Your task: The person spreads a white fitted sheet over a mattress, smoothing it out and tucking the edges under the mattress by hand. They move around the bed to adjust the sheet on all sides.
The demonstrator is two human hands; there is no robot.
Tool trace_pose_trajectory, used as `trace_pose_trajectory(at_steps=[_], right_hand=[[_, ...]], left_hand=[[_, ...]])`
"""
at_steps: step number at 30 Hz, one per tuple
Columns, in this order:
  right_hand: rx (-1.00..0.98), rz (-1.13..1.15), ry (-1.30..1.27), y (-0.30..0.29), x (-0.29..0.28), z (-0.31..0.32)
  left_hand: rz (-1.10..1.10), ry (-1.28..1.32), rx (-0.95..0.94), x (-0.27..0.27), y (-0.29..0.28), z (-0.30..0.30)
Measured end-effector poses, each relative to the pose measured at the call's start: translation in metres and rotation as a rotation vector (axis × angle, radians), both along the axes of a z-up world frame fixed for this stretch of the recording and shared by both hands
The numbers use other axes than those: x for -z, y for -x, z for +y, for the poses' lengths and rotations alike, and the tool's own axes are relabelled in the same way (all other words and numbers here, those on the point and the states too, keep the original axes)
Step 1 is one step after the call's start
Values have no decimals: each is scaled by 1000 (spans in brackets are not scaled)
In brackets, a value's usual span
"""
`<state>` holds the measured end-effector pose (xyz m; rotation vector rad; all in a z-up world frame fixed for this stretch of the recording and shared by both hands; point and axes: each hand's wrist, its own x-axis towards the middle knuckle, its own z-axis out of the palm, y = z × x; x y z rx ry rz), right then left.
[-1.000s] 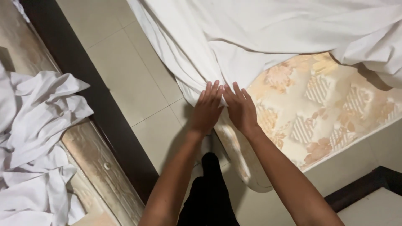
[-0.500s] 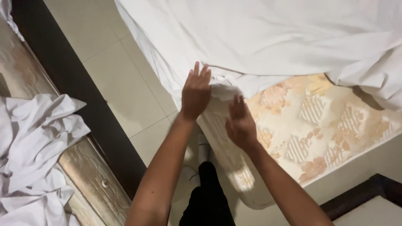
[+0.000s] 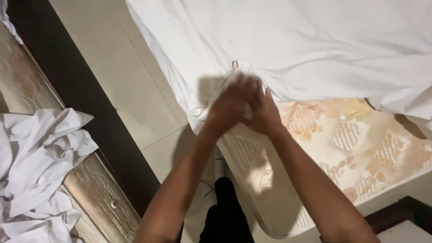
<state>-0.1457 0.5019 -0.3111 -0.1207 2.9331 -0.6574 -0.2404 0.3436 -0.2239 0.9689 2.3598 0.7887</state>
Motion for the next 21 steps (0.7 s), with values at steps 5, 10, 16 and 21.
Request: trace_pose_trajectory(at_steps=[5, 10, 16, 21], right_hand=[[-65, -172, -139, 23, -2, 15], [-41, -191, -55, 30, -2, 19], [-70, -136, -170, 24, 19, 25], [-45, -20, -72, 8, 27, 25]], left_hand=[[291, -75, -122, 100, -27, -8], [271, 23, -98, 97, -2, -9], [358, 107, -59, 137, -5, -9], [428, 156, -52, 129, -19, -9]])
